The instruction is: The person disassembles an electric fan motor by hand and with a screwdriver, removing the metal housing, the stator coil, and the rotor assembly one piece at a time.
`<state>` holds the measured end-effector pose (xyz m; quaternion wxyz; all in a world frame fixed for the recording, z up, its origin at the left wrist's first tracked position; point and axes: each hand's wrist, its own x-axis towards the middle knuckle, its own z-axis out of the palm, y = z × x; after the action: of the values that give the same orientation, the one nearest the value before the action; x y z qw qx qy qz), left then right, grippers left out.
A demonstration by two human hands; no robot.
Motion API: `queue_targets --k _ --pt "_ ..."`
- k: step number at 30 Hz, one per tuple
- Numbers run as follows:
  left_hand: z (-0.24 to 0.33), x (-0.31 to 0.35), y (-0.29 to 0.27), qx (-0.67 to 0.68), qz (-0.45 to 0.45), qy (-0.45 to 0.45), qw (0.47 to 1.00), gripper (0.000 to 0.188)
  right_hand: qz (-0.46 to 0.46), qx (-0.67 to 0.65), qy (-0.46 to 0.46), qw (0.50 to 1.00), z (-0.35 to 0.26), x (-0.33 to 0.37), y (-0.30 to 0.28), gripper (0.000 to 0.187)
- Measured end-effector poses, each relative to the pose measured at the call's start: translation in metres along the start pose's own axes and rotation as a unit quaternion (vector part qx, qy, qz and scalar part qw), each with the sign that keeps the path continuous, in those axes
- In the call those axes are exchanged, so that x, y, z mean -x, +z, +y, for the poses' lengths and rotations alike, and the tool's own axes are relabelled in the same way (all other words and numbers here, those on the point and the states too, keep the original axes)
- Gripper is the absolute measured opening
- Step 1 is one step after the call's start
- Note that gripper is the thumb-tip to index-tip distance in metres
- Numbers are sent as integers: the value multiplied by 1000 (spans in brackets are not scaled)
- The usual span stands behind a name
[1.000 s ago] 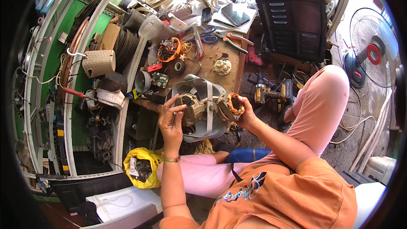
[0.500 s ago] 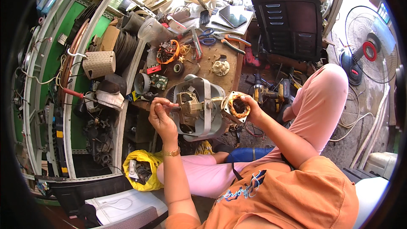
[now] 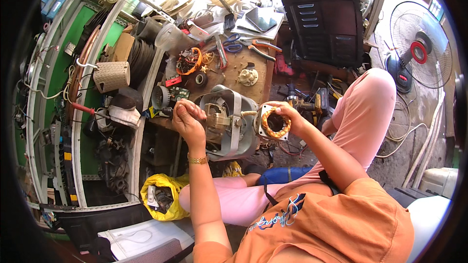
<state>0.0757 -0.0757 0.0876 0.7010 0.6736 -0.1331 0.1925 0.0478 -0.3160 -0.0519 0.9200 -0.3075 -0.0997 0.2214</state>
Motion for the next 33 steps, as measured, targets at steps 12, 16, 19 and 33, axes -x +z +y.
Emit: queue_targets --k 12,16,19,33 --pt "14 -20 1 35 -86 -193 977 43 78 15 50 996 17 -23 -1 47" --pt "14 -26 -9 7 -103 -219 970 43 38 161 54 985 -7 -56 10 45" --pt "14 -35 -24 -38 -115 -212 970 42 7 271 58 961 -19 -90 6 49" --pt "-10 -81 -27 -95 -140 -284 944 39 -43 500 178 847 -32 -152 -11 50"
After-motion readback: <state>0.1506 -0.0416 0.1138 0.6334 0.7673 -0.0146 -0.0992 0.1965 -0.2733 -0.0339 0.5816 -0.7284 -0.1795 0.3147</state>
